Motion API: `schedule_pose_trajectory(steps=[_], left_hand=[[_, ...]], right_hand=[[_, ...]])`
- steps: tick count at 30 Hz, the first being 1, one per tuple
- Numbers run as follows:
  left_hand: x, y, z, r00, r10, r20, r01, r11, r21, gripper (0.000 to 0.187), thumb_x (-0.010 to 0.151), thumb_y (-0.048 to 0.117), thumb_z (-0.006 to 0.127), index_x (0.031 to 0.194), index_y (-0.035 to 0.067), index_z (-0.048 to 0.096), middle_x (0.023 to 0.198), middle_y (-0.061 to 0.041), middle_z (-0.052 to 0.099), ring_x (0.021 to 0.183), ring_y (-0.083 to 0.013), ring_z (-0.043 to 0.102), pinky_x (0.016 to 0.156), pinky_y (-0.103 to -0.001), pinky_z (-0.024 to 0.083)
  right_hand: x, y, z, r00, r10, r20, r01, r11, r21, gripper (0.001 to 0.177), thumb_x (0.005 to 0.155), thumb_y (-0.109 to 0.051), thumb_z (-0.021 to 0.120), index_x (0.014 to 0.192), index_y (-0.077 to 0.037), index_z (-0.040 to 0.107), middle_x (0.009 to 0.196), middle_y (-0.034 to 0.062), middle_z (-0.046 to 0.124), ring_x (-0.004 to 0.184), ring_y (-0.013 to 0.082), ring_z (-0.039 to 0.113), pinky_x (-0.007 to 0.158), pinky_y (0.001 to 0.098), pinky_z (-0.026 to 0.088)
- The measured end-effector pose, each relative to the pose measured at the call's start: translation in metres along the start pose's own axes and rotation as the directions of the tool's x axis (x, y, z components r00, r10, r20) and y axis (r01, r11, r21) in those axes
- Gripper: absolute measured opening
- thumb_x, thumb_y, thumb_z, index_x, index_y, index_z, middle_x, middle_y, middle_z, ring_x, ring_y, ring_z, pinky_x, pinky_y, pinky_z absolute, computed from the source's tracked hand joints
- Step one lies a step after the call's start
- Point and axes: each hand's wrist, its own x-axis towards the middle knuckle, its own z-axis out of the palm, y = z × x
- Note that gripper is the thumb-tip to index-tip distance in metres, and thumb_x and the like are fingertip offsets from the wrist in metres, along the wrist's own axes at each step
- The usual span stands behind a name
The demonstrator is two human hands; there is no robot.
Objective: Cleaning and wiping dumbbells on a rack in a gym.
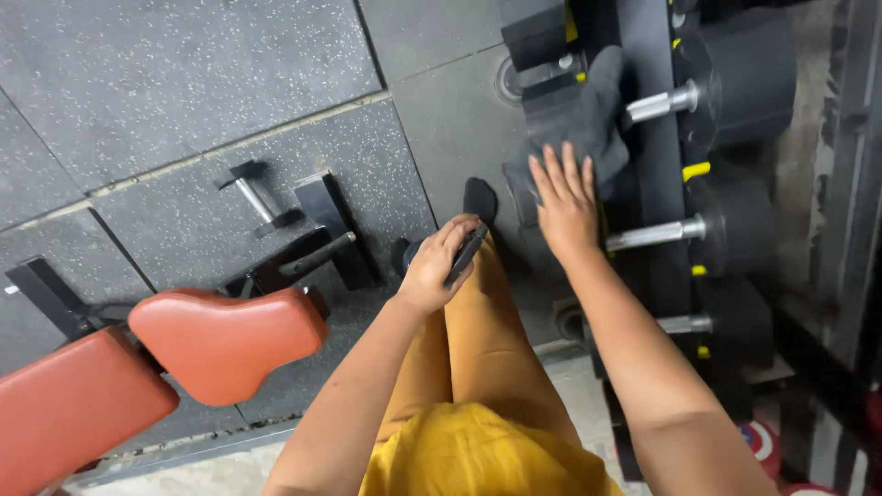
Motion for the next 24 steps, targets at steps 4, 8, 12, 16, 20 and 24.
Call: schedule_pose_trajectory(steps=[4, 8, 12, 16, 20, 24], left_hand=[[-0.024, 0.000, -0.014, 0.999, -0.003, 0.034, 0.002, 1.000, 0.027, 0.057, 0.081, 0.004, 0.067, 0.135, 0.003, 0.050, 0.141, -0.016, 0.055, 0.128, -0.0395, 0.055, 0.105, -0.046, 0.046], [-0.047, -0.005, -0.021, 0.998, 0.014, 0.056, -0.016, 0.999, 0.035, 0.054, 0.081, 0.003, 0.065, 0.133, 0.004, 0.052, 0.139, -0.016, 0.056, 0.129, -0.0393, 0.055, 0.106, -0.046, 0.046], [-0.057, -0.007, -0.028, 0.997, 0.041, 0.064, -0.043, 0.998, 0.034, 0.054, 0.081, 0.003, 0.064, 0.133, 0.004, 0.053, 0.139, -0.017, 0.057, 0.129, -0.0398, 0.055, 0.107, -0.045, 0.047], [-0.059, -0.007, -0.027, 0.994, 0.079, 0.080, -0.082, 0.996, 0.040, 0.056, 0.080, 0.003, 0.065, 0.134, 0.002, 0.052, 0.138, -0.018, 0.056, 0.130, -0.0409, 0.054, 0.106, -0.046, 0.046], [-0.053, -0.003, -0.023, 0.993, 0.072, 0.088, -0.073, 0.997, 0.015, 0.057, 0.081, 0.003, 0.065, 0.136, 0.002, 0.050, 0.140, -0.019, 0.055, 0.130, -0.0409, 0.054, 0.106, -0.046, 0.046], [-0.043, 0.000, -0.017, 0.994, 0.068, 0.084, -0.069, 0.998, 0.008, 0.058, 0.081, 0.002, 0.066, 0.137, 0.003, 0.051, 0.141, -0.018, 0.055, 0.132, -0.0413, 0.054, 0.107, -0.046, 0.046]], right_hand=[[-0.064, 0.016, 0.020, 0.997, 0.068, -0.023, -0.068, 0.998, 0.010, 0.068, 0.082, -0.007, 0.077, 0.148, -0.008, 0.058, 0.157, 0.0147, 0.052, 0.149, 0.0387, 0.042, 0.122, 0.0550, 0.033], [-0.086, 0.036, 0.015, 0.826, 0.554, -0.106, -0.489, 0.797, 0.354, 0.029, 0.101, -0.017, 0.067, 0.127, -0.002, 0.066, 0.125, 0.0206, 0.067, 0.119, 0.0404, 0.061, 0.102, 0.0478, 0.048], [-0.098, 0.082, 0.021, 0.261, 0.955, -0.142, -0.417, 0.244, 0.876, 0.034, 0.105, -0.029, 0.063, 0.113, 0.003, 0.069, 0.111, 0.0187, 0.077, 0.096, 0.0271, 0.070, 0.087, 0.0397, 0.055], [-0.066, 0.029, 0.001, 0.178, 0.971, -0.160, -0.471, 0.226, 0.852, 0.041, 0.103, -0.034, 0.061, 0.112, 0.006, 0.067, 0.110, 0.0180, 0.077, 0.095, 0.0252, 0.072, 0.088, 0.0405, 0.056], [-0.011, 0.009, 0.070, 0.206, 0.978, 0.028, -0.379, 0.053, 0.924, 0.062, 0.102, -0.046, 0.057, 0.133, 0.007, 0.056, 0.136, 0.0220, 0.062, 0.123, 0.0323, 0.061, 0.106, 0.0409, 0.048], [0.054, 0.002, 0.066, 0.036, 0.819, 0.573, -0.263, -0.545, 0.796, 0.101, 0.092, -0.067, 0.053, 0.168, -0.022, 0.002, 0.173, 0.0058, 0.013, 0.150, 0.0372, 0.031, 0.104, 0.0742, 0.037]])
